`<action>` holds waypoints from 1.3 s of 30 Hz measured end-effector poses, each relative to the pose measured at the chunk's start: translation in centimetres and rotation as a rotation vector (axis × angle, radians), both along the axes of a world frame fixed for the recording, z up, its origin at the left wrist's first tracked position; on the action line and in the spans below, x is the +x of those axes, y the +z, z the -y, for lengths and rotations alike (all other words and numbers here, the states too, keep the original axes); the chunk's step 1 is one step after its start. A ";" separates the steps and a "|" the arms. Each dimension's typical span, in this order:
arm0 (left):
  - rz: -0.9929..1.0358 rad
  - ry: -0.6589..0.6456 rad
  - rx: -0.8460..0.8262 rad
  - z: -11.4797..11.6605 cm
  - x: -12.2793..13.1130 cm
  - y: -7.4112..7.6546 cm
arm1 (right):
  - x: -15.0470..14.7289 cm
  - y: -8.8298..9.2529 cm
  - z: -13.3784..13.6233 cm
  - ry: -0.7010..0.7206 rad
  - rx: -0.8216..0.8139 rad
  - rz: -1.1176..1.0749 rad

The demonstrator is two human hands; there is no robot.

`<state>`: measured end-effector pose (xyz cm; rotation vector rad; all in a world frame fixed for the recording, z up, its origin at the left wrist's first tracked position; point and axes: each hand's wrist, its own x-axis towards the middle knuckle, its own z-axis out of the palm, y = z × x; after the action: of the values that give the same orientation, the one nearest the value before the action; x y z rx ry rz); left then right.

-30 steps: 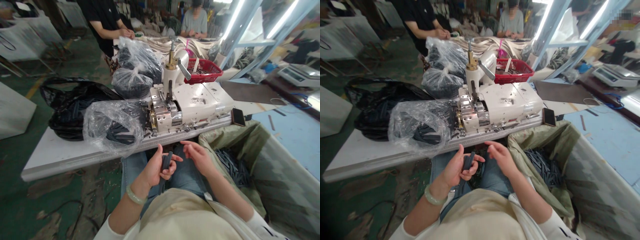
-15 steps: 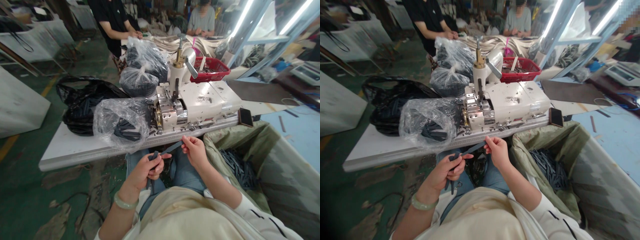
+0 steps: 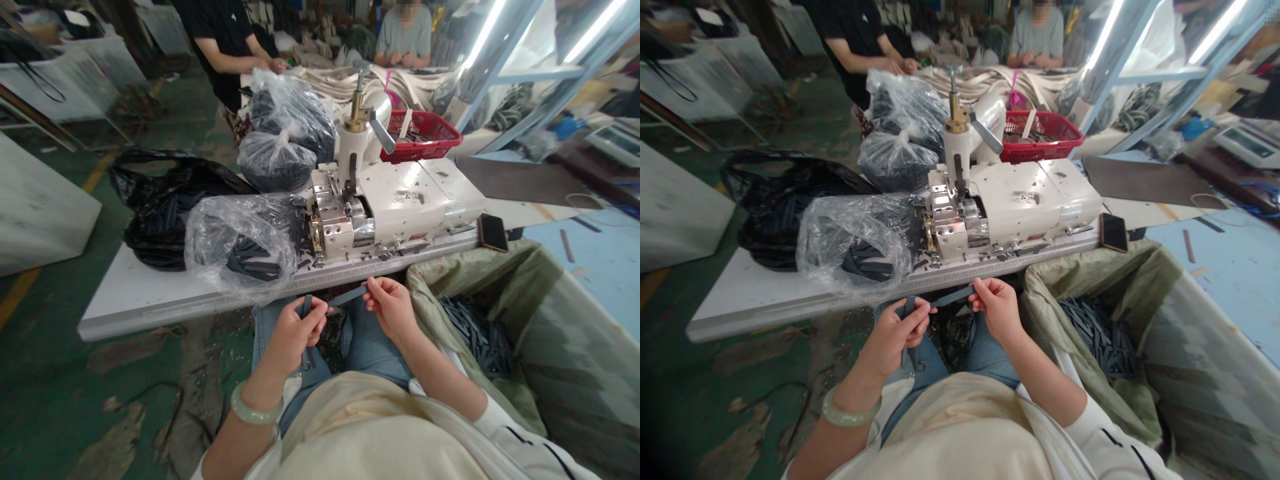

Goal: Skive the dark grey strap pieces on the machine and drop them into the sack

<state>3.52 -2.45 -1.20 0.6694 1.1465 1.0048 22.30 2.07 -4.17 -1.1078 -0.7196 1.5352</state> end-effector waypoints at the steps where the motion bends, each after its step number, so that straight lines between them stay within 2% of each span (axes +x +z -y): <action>1: -0.009 0.024 0.008 0.0 0.1 0.0 | 0.2 -0.1 0.2 0.021 0.036 0.017; 8: 0.046 0.217 0.113 -0.5 0.4 0.6 | 1.8 0.8 1.8 0.174 0.482 0.403; 10: 0.056 0.243 0.126 -0.6 0.5 0.7 | 1.8 0.9 2.1 0.180 0.545 0.474; 12: 0.051 0.247 0.146 -0.6 0.6 0.6 | 1.7 0.8 2.4 0.159 0.526 0.460; 17: 0.001 0.282 0.180 -0.6 0.8 0.0 | 1.1 -0.4 2.6 0.121 0.312 0.173; 20: -0.021 0.305 0.170 -0.6 0.8 -0.3 | 0.9 -1.1 2.5 0.130 0.237 0.078; 24: -0.031 0.305 0.131 -0.7 0.8 -0.3 | 0.7 -1.8 2.4 0.126 0.193 0.026; 29: -0.037 0.301 0.107 -0.7 0.7 -0.2 | 0.9 -2.3 2.4 0.137 0.214 0.064; 32: -0.051 0.304 0.114 -0.8 0.8 -0.4 | 1.2 -2.0 2.3 0.172 0.361 0.278; 36: -0.128 0.292 0.141 -0.8 1.2 -1.2 | 0.6 -0.9 2.2 0.386 0.730 0.968; 39: -0.158 0.306 0.149 -0.9 1.4 -1.5 | -0.9 -0.2 1.8 0.500 0.812 1.302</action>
<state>4.88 -1.53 -2.74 0.7151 1.3488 1.3251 21.44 0.28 -4.39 -1.2077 -2.3692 0.5083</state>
